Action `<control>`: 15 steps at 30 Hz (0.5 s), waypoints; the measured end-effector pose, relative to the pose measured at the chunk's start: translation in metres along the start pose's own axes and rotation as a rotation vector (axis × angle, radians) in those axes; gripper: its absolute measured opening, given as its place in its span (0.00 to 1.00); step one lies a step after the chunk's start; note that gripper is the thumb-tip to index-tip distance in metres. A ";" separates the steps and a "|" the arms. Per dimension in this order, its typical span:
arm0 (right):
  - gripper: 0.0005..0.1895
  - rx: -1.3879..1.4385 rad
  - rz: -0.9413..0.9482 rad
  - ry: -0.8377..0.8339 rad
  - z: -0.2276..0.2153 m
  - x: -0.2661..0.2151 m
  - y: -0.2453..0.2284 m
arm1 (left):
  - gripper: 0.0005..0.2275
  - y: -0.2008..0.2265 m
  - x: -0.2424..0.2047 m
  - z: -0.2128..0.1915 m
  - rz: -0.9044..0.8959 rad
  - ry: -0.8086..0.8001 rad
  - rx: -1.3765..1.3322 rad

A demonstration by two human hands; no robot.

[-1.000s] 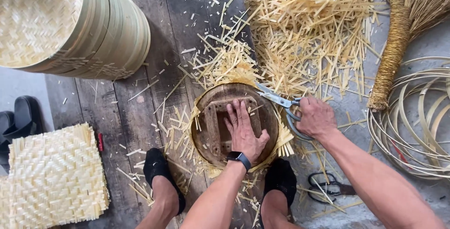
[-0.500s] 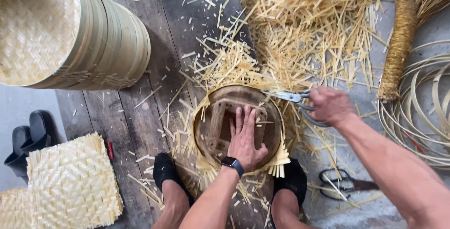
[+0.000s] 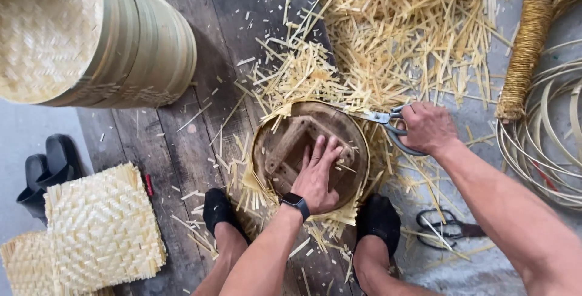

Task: Assembling the woven base of a bamboo steamer by inserting a bamboo ring and trimming excess material with scissors.

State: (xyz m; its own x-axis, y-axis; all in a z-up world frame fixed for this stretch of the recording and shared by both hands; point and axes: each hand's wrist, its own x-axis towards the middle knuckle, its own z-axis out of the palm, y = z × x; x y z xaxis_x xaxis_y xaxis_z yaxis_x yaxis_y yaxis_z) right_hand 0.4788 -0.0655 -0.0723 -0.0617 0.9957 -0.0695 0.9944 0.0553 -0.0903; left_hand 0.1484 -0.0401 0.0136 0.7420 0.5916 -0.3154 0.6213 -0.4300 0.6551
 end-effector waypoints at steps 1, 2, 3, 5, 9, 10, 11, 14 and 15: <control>0.13 -0.001 -0.005 0.013 -0.011 0.015 -0.014 | 0.45 -0.001 0.003 -0.005 0.001 0.010 0.009; 0.20 -0.080 -0.040 0.100 -0.022 0.029 -0.028 | 0.44 0.000 0.006 -0.010 -0.010 0.004 -0.028; 0.27 -0.158 -0.066 0.175 -0.034 0.034 -0.041 | 0.44 0.003 0.008 -0.011 -0.018 -0.015 -0.071; 0.26 -0.118 -0.019 0.022 -0.042 0.048 -0.050 | 0.44 0.000 0.004 -0.009 -0.009 -0.012 -0.046; 0.14 -0.114 0.026 -0.438 -0.008 0.016 -0.016 | 0.45 -0.004 -0.001 -0.012 0.006 -0.139 0.128; 0.14 -0.119 0.024 -0.432 -0.005 0.013 -0.002 | 0.45 -0.002 0.000 -0.012 0.007 -0.131 0.129; 0.17 -0.054 0.106 -0.399 0.000 0.002 0.008 | 0.42 0.001 -0.005 -0.009 -0.034 -0.108 0.031; 0.24 0.004 0.132 -0.298 -0.028 0.005 -0.001 | 0.43 0.009 -0.003 0.008 -0.107 0.001 -0.050; 0.30 -0.003 0.075 -0.235 -0.045 0.010 -0.010 | 0.50 0.012 0.000 0.016 -0.139 0.082 -0.034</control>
State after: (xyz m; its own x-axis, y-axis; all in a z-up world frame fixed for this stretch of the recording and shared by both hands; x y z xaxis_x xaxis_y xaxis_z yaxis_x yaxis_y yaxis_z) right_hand 0.4725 -0.0524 -0.0272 -0.0061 0.9522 -0.3055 0.9972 -0.0170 -0.0732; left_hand 0.1604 -0.0565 0.0106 0.6257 0.6981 -0.3482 0.7064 -0.3176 0.6325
